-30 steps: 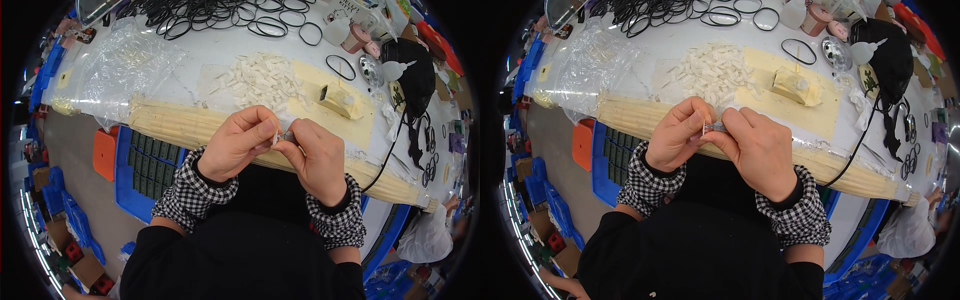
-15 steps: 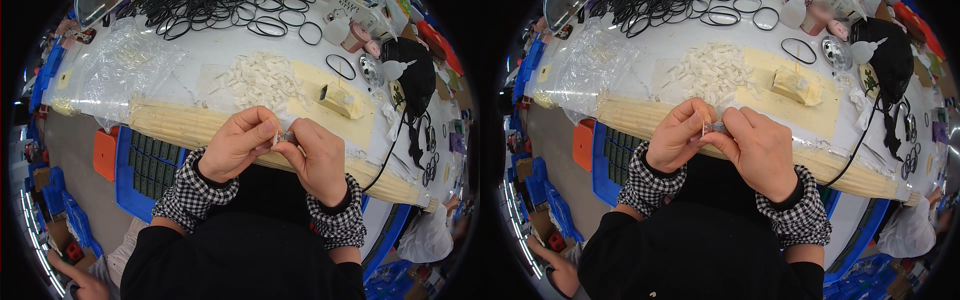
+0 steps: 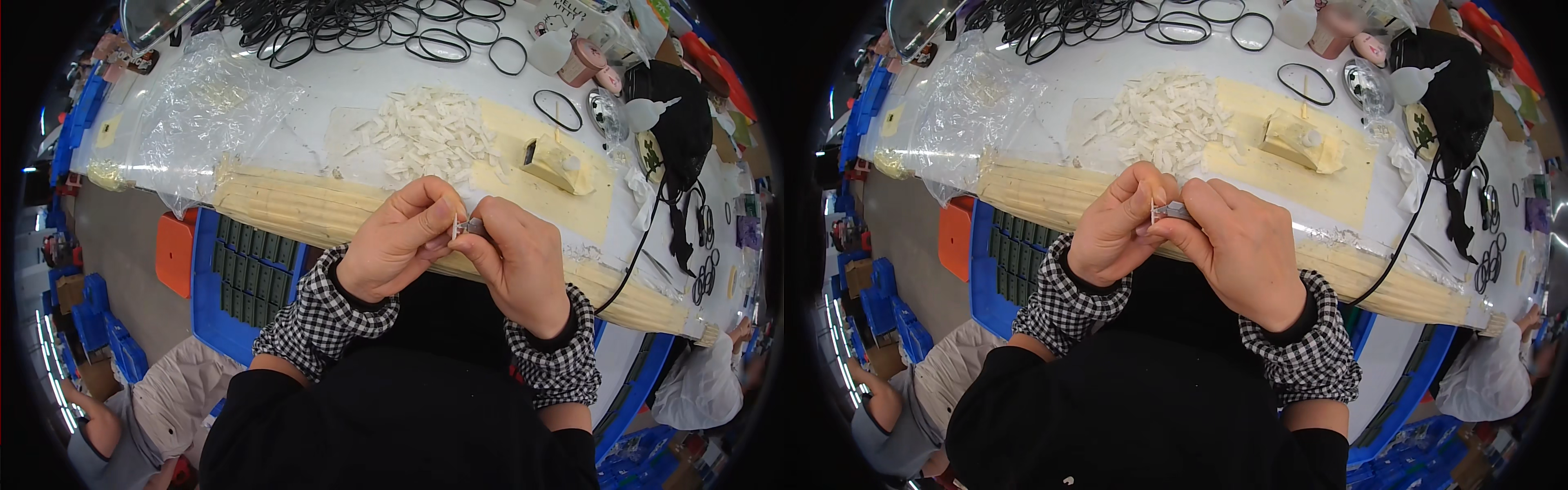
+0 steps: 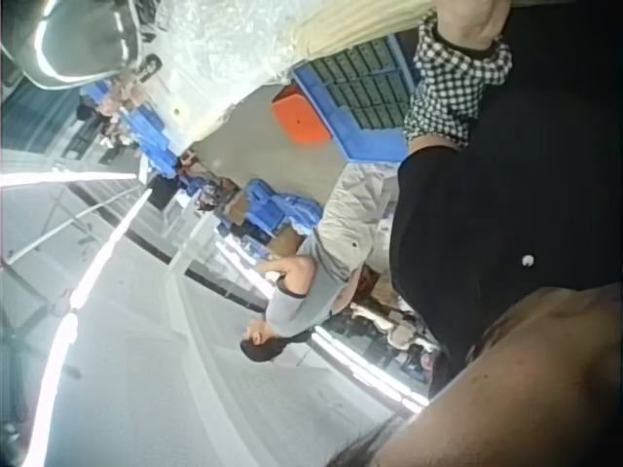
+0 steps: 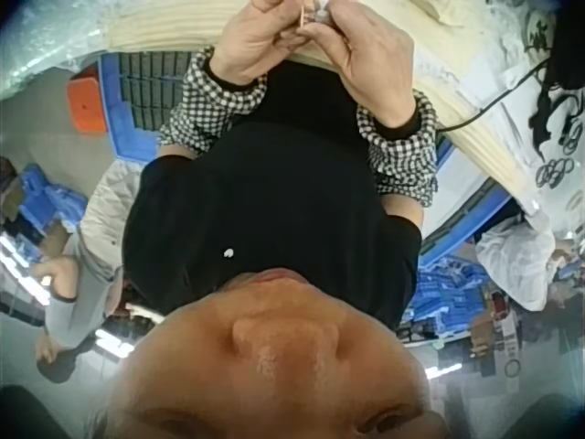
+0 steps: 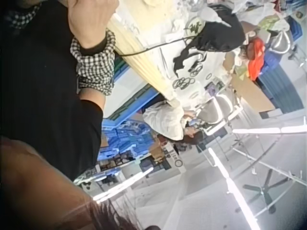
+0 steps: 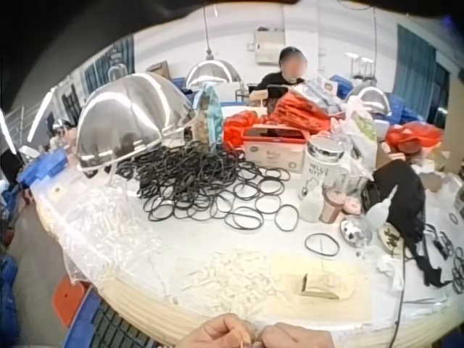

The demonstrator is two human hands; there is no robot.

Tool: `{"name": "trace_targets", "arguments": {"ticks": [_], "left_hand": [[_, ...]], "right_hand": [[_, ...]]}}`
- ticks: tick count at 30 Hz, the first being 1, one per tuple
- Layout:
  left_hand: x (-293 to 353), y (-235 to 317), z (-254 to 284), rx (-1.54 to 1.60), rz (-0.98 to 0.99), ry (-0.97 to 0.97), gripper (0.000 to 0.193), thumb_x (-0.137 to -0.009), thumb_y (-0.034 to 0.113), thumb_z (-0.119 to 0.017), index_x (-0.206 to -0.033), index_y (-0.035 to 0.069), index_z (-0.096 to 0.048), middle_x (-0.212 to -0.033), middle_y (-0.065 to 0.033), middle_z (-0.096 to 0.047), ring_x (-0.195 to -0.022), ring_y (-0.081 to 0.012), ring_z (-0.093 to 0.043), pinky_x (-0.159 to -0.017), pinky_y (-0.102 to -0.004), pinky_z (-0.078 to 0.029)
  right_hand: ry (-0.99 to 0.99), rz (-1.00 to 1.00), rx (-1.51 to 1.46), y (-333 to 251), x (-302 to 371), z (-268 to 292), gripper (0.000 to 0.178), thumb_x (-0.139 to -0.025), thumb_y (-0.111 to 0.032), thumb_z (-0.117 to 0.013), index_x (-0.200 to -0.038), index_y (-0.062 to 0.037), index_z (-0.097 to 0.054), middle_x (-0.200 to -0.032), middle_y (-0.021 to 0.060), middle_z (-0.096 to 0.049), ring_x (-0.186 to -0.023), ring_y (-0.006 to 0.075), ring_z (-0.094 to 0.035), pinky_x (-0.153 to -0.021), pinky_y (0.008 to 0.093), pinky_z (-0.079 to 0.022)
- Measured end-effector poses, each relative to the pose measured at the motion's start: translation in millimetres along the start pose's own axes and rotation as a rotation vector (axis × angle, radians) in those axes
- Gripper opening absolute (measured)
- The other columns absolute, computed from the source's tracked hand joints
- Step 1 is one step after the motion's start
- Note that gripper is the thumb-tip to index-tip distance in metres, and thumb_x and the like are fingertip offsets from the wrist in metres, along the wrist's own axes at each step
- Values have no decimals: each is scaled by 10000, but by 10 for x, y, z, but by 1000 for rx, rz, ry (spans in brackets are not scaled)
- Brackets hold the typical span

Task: Manually assembling or inspecting small white plastic components at a workbench.

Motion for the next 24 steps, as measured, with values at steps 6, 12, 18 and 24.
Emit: {"name": "trace_targets", "arguments": {"ticks": [6,12,18,24], "left_hand": [[14,22,-21,-75,0,44,107,-972,158,-537,-932,60,-556,-771,30,-530,-637,-33,-402,-589,-174,-353],[65,147,-36,-290,29,177,136,-950,163,-577,-880,47,-569,-749,23,-554,-628,-23,-405,-583,-174,-345],[74,209,-111,-527,-106,306,122,-932,132,-592,-856,41,-566,-715,17,-558,-601,-14,-400,-562,-172,-327],[87,204,-107,-630,-148,348,116,-921,121,-610,-844,43,-573,-703,24,-559,-613,-7,-426,-555,-163,-328]], "right_hand": [[-68,28,-65,23,-7,15,253,-834,-315,-664,-826,-83,-565,-655,49,-519,-566,241,-542,-490,337,-409],[-54,35,-28,9,-8,60,264,-767,-198,-749,-741,-29,-548,-646,74,-503,-524,217,-471,-481,304,-368],[83,-60,-294,58,12,91,199,-739,-129,-778,-852,-34,-645,-742,56,-588,-627,169,-603,-550,272,-487],[156,-86,-367,12,41,25,180,-734,-7,-746,-895,-9,-667,-780,68,-607,-662,149,-623,-579,248,-506]]}}
Point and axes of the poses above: each hand's wrist, its own x-axis away from the middle knuckle, its own z-axis out of the back of the hand, y = z × x, the point moved 4 cm from there along -x, towards the middle knuckle
